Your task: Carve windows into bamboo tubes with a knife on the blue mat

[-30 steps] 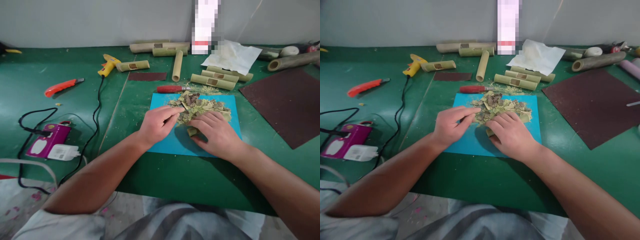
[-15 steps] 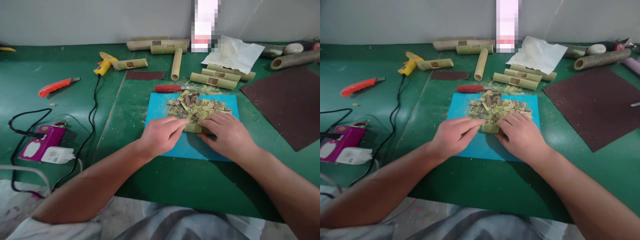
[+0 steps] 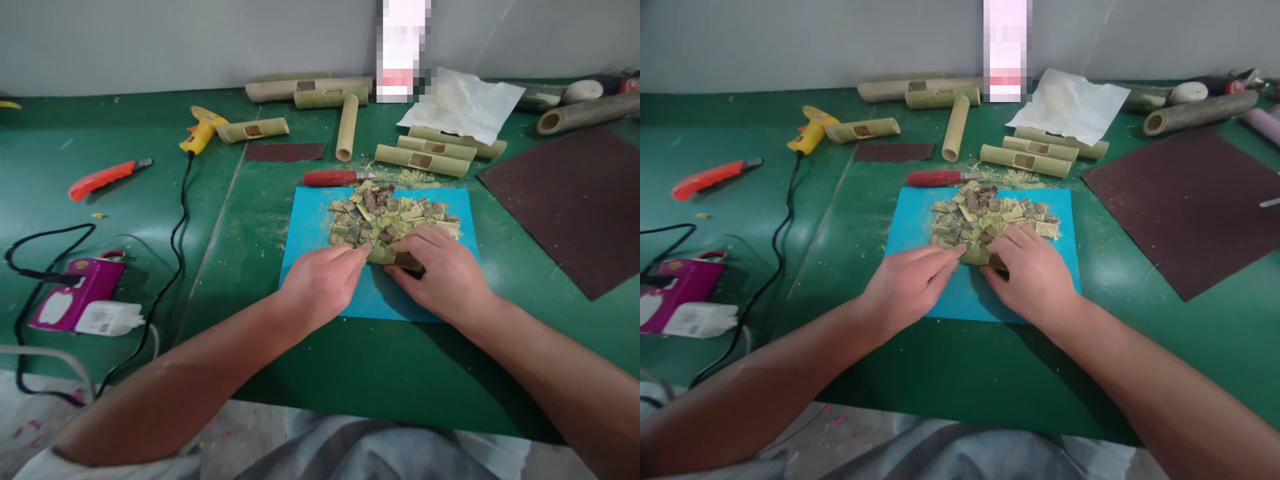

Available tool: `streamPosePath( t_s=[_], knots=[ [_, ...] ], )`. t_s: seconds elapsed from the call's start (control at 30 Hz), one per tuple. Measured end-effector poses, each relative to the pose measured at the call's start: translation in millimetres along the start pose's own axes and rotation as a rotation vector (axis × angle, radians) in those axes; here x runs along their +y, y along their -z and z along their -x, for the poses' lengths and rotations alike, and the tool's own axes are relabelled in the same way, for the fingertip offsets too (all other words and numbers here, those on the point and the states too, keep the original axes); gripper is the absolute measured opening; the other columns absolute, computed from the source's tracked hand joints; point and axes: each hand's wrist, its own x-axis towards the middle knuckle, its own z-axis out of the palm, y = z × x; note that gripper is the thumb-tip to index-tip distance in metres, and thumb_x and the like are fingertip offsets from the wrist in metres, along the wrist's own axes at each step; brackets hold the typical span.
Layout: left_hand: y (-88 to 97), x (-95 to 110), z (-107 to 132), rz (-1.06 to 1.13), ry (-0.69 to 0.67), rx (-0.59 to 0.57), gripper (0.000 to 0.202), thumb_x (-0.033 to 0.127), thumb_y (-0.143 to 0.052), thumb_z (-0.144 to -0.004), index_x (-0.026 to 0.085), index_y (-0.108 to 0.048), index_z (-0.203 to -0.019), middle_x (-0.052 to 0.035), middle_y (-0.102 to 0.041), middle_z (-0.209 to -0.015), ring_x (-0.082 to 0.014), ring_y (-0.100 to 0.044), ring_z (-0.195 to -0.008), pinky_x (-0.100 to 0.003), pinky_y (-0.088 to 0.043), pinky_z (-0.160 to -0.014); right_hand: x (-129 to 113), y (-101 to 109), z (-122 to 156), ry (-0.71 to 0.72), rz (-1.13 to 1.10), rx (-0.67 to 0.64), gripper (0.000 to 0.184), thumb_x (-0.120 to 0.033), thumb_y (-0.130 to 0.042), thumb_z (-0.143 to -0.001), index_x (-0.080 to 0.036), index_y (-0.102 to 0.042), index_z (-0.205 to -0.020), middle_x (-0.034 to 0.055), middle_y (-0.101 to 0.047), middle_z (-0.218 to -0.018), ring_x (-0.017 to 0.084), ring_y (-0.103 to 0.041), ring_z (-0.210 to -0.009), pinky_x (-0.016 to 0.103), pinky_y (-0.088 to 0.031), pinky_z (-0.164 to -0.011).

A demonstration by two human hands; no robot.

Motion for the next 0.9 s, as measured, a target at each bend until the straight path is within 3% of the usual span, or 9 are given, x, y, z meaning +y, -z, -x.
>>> streamPosePath(
  t_s=[0.2,0.37,0.9],
  knots=[
    [-2.8,1.0,-1.9,-0.032,0.005,-0.032,0.032,0.019,-0.042,-0.106,0.011,-0.069,-0.122,-0.0073,-0.075,-0.085,-0.0156,-0.070,-0.071,-0.023,-0.054,-0.061,-0.5,-0.2,-0.9,0.055,0.010,-0.003,0.010,-0.028,-0.064,-0.091,-0.020,-0.065,-0.085,0.0072,-0.064,-0.083,0.024,-0.058,-0.081,0.037,-0.045,-0.068],
    [-2.9,1.9,0.7,-0.107,0.000,-0.036,0.033,0.020,-0.041,-0.106,0.012,-0.067,-0.125,-0.0042,-0.072,-0.077,-0.0131,-0.066,-0.065,-0.021,-0.051,-0.056,0.6,-0.7,-1.4,0.014,-0.026,-0.019,0.012,-0.031,-0.064,-0.091,-0.021,-0.063,-0.084,0.0059,-0.062,-0.082,0.024,-0.057,-0.082,0.036,-0.043,-0.068],
    [-1.7,-0.3,-5.1,-0.005,0.049,-0.075,0.034,0.022,-0.044,-0.105,0.015,-0.071,-0.122,-0.0072,-0.076,-0.087,-0.0161,-0.071,-0.075,-0.023,-0.056,-0.065,-1.5,-1.8,-1.1,0.017,0.004,-0.045,0.007,-0.025,-0.062,-0.089,-0.021,-0.062,-0.083,0.0079,-0.062,-0.084,0.025,-0.054,-0.083,0.037,-0.041,-0.070]
  ],
)
